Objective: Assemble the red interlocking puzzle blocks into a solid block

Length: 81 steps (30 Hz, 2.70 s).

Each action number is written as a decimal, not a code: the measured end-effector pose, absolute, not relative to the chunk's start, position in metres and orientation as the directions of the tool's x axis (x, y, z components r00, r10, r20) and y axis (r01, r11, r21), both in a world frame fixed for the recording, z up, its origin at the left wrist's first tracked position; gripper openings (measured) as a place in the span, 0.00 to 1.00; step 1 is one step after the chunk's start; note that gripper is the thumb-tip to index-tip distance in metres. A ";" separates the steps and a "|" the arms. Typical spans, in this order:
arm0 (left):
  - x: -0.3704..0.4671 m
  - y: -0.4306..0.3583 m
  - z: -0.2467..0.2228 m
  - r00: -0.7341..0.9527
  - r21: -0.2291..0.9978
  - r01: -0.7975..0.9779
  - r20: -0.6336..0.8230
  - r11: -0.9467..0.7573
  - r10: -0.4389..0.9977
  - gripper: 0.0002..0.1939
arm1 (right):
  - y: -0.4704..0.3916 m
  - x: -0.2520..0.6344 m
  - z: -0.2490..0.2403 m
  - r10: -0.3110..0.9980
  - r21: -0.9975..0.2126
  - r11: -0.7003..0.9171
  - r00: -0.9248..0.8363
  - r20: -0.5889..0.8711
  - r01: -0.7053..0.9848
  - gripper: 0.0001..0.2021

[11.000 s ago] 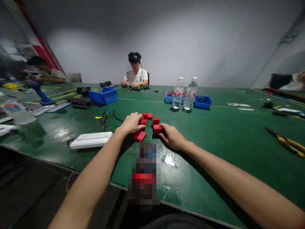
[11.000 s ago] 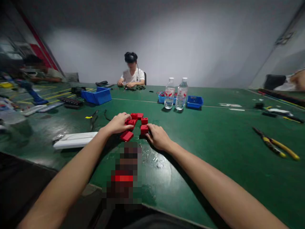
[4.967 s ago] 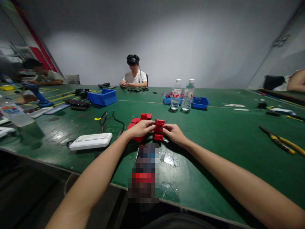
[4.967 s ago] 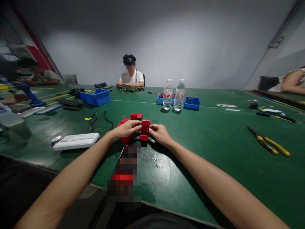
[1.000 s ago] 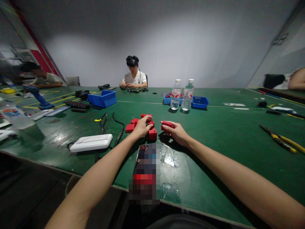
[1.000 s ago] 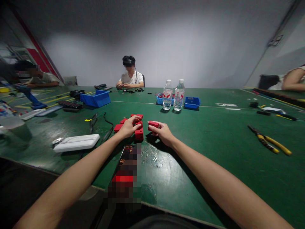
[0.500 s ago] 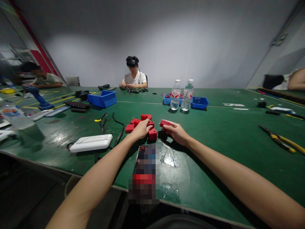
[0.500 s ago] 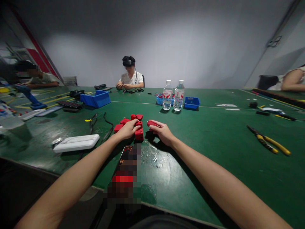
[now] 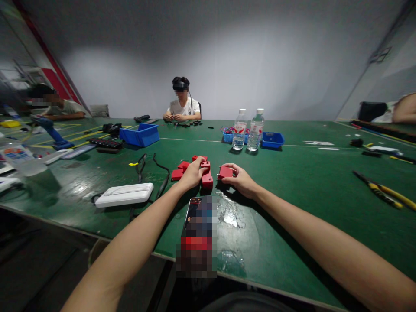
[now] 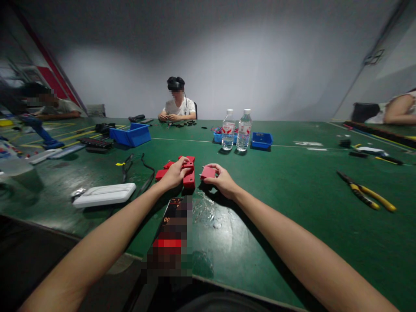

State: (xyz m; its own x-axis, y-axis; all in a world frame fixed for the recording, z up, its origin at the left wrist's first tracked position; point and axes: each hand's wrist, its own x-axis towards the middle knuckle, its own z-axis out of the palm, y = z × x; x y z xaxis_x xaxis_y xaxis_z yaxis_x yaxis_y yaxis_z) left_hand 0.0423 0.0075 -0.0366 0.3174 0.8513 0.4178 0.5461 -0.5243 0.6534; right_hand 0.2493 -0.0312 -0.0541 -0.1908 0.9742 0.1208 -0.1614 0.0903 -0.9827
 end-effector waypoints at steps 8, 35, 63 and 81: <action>0.044 0.012 -0.043 0.302 0.859 0.313 0.316 -0.406 0.900 0.14 | -0.034 0.247 -0.050 0.969 -0.975 0.046 -0.226 0.097 -0.219 0.27; 0.042 0.015 -0.045 0.295 0.859 0.350 0.277 -0.374 0.914 0.16 | -0.034 0.243 -0.050 0.973 -0.958 0.059 -0.197 0.117 -0.279 0.17; 0.043 0.013 -0.045 0.300 0.751 0.487 0.337 -0.447 0.893 0.13 | -0.048 0.238 -0.049 0.743 -0.609 0.605 -0.090 0.663 0.513 0.13; 0.042 0.013 -0.046 0.300 0.725 0.514 0.348 -0.458 0.888 0.14 | -0.024 0.246 -0.051 1.000 -0.940 -0.008 -0.018 -0.002 -0.342 0.12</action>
State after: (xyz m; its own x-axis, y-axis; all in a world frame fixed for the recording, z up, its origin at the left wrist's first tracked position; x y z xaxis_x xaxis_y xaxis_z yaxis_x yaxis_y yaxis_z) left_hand 0.0421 0.0130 -0.0462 0.2998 0.8882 0.3481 0.5142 -0.4578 0.7253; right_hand 0.2459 -0.0241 -0.0514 -0.0182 0.9998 -0.0022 -0.3420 -0.0083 -0.9397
